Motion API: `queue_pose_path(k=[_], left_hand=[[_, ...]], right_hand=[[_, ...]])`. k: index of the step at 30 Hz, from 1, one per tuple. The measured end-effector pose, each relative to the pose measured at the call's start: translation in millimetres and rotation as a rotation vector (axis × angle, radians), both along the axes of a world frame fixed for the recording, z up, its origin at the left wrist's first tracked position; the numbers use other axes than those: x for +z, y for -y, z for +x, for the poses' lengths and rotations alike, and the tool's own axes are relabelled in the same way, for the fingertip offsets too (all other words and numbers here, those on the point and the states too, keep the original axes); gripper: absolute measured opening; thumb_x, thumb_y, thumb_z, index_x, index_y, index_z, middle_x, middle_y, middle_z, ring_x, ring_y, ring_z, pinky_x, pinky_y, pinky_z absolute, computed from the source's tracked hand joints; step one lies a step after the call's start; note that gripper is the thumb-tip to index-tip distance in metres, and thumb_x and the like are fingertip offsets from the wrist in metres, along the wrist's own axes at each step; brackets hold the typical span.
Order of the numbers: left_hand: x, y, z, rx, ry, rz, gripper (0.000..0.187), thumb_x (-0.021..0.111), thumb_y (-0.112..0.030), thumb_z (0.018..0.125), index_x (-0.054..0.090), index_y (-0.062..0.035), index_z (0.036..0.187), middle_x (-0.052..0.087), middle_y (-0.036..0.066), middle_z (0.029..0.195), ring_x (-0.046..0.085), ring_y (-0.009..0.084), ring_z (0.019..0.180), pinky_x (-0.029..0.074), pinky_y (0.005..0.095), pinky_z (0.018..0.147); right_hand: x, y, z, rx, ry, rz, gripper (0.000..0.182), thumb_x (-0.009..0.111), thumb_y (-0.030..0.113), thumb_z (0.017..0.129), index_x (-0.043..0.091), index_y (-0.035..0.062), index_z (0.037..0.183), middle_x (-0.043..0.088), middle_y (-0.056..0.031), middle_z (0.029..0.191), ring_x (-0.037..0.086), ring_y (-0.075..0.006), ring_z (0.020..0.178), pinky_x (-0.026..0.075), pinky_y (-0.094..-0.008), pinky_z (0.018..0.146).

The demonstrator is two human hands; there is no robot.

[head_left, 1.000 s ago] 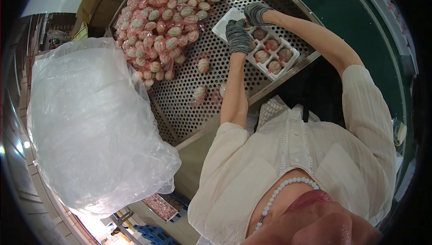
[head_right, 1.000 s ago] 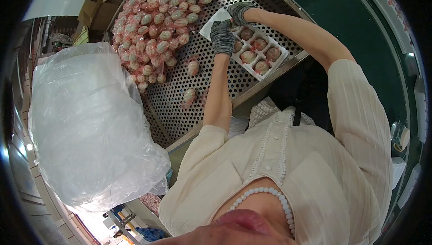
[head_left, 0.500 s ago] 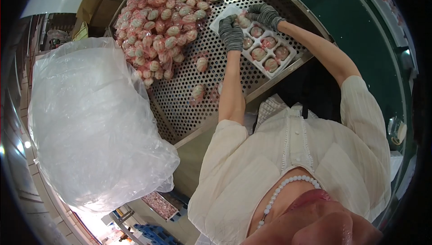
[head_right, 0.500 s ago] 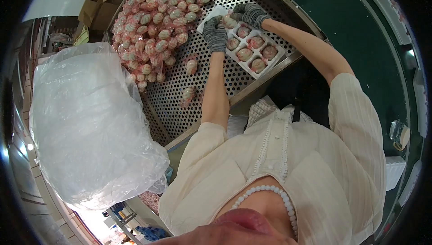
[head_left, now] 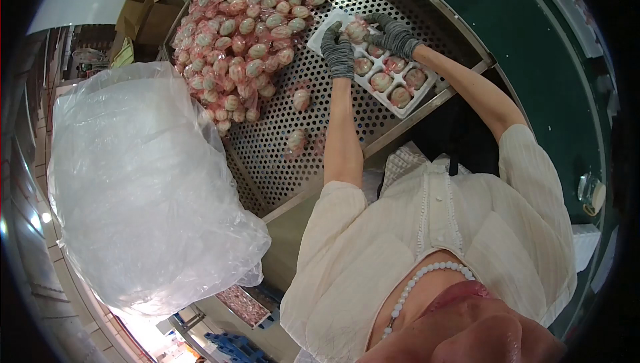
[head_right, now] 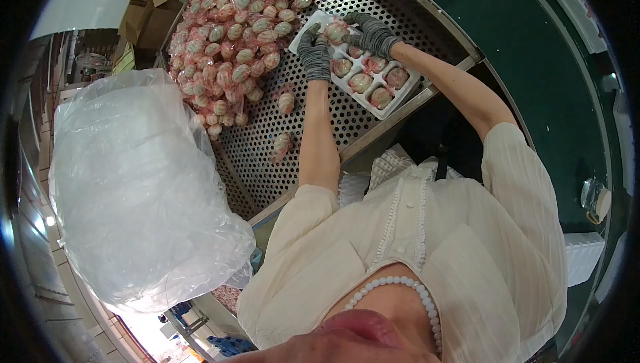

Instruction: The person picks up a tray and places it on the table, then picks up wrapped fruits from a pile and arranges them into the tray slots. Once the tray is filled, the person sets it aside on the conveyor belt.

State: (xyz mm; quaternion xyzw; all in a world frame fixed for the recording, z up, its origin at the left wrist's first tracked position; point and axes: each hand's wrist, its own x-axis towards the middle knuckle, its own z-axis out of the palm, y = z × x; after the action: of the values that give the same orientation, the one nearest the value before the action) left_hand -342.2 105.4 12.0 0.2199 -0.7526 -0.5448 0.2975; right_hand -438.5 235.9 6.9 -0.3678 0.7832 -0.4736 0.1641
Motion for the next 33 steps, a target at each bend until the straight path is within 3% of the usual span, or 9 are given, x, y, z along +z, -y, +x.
queue_pose_path(k=[3,9,12,15,18,22,24,28,33], left_hand=[[17.2,-4.9,4.9,-0.028,0.055,0.174,0.026,0.045,0.003,0.074,0.05,0.0029,0.1,0.056,0.01,0.087,0.051,0.0135,0.072,0.043,0.024,0.068],[0.4,-5.2,2.9,-0.104,-0.007,-0.044,0.028,0.044,0.004,0.073,0.05,0.0033,0.1,0.055,0.01,0.088,0.051,0.0135,0.076,0.042,0.0242,0.074],[6.9,-6.7,5.4,-0.067,0.025,-0.114,0.027,0.046,0.004,0.074,0.051,0.0006,0.1,0.055,0.007,0.087,0.05,0.0125,0.073,0.043,0.0235,0.07],[3.9,-2.6,12.4,-0.007,-0.027,0.147,0.026,0.047,0.003,0.074,0.052,-0.0004,0.1,0.055,0.008,0.086,0.052,0.0136,0.075,0.044,0.0257,0.07],[-8.3,-4.1,13.3,0.074,0.085,-0.585,0.036,0.056,-0.005,0.067,0.049,-0.0037,0.102,0.055,0.012,0.083,0.053,0.0219,0.074,0.044,0.0317,0.07],[5.0,-18.1,14.8,0.119,0.21,-0.672,0.04,0.061,-0.008,0.06,0.05,-0.006,0.099,0.052,0.011,0.08,0.048,0.0277,0.079,0.04,0.0378,0.073],[3.8,-17.6,13.2,0.125,0.205,-0.652,0.04,0.061,-0.007,0.06,0.051,-0.0062,0.098,0.052,0.011,0.081,0.049,0.0274,0.079,0.04,0.0373,0.073],[8.2,-14.6,11.4,0.1,0.258,-0.607,0.038,0.062,-0.009,0.06,0.051,-0.0068,0.097,0.054,0.009,0.082,0.049,0.0255,0.078,0.04,0.0356,0.075],[-1.2,-9.5,10.1,0.095,0.246,-0.611,0.037,0.061,-0.011,0.061,0.052,-0.0078,0.096,0.056,0.007,0.083,0.05,0.0242,0.079,0.039,0.0347,0.077]], right_hand=[[8.6,-3.5,0.2,-0.006,-0.055,0.124,0.056,0.061,0.033,0.068,0.043,0.004,0.113,0.046,-0.0158,0.111,0.046,-0.029,0.101,0.036,-0.0351,0.087],[47.3,-0.9,9.1,0.085,-0.454,0.181,0.064,0.062,0.036,0.066,0.039,0.0091,0.118,0.048,-0.0135,0.103,0.044,-0.027,0.1,0.036,-0.037,0.083],[33.8,25.2,-6.7,0.218,-0.554,0.228,0.046,0.062,0.032,0.066,0.05,0.0056,0.102,0.052,-0.0139,0.086,0.052,-0.0249,0.078,0.042,-0.0347,0.068],[35.3,38.7,-10.0,0.255,-0.662,0.327,0.035,0.063,0.029,0.064,0.054,0.0036,0.086,0.054,-0.0154,0.073,0.055,-0.0243,0.061,0.044,-0.0332,0.057],[32.7,34.4,-19.8,0.159,-0.433,0.224,0.049,0.065,0.039,0.058,0.055,0.0049,0.091,0.058,-0.0153,0.079,0.056,-0.0247,0.066,0.045,-0.0327,0.062],[17.6,15.5,-39.5,0.118,-0.143,0.043,0.047,0.066,0.037,0.062,0.054,0.0061,0.096,0.058,-0.0107,0.08,0.057,-0.0217,0.073,0.046,-0.0321,0.066],[22.3,5.4,-48.3,-0.057,0.389,-0.165,0.035,0.065,0.026,0.069,0.054,0.0084,0.097,0.058,-0.0068,0.085,0.056,-0.0174,0.076,0.048,-0.0282,0.07],[23.5,1.5,-47.2,-0.017,0.939,-0.338,0.023,0.059,0.02,0.075,0.055,0.0088,0.095,0.056,-0.0032,0.086,0.055,-0.013,0.074,0.049,-0.0248,0.067],[38.0,13.2,-29.7,-0.042,0.599,0.027,0.025,0.061,0.024,0.073,0.055,0.0074,0.092,0.057,-0.0028,0.076,0.053,-0.012,0.068,0.046,-0.0239,0.064]])
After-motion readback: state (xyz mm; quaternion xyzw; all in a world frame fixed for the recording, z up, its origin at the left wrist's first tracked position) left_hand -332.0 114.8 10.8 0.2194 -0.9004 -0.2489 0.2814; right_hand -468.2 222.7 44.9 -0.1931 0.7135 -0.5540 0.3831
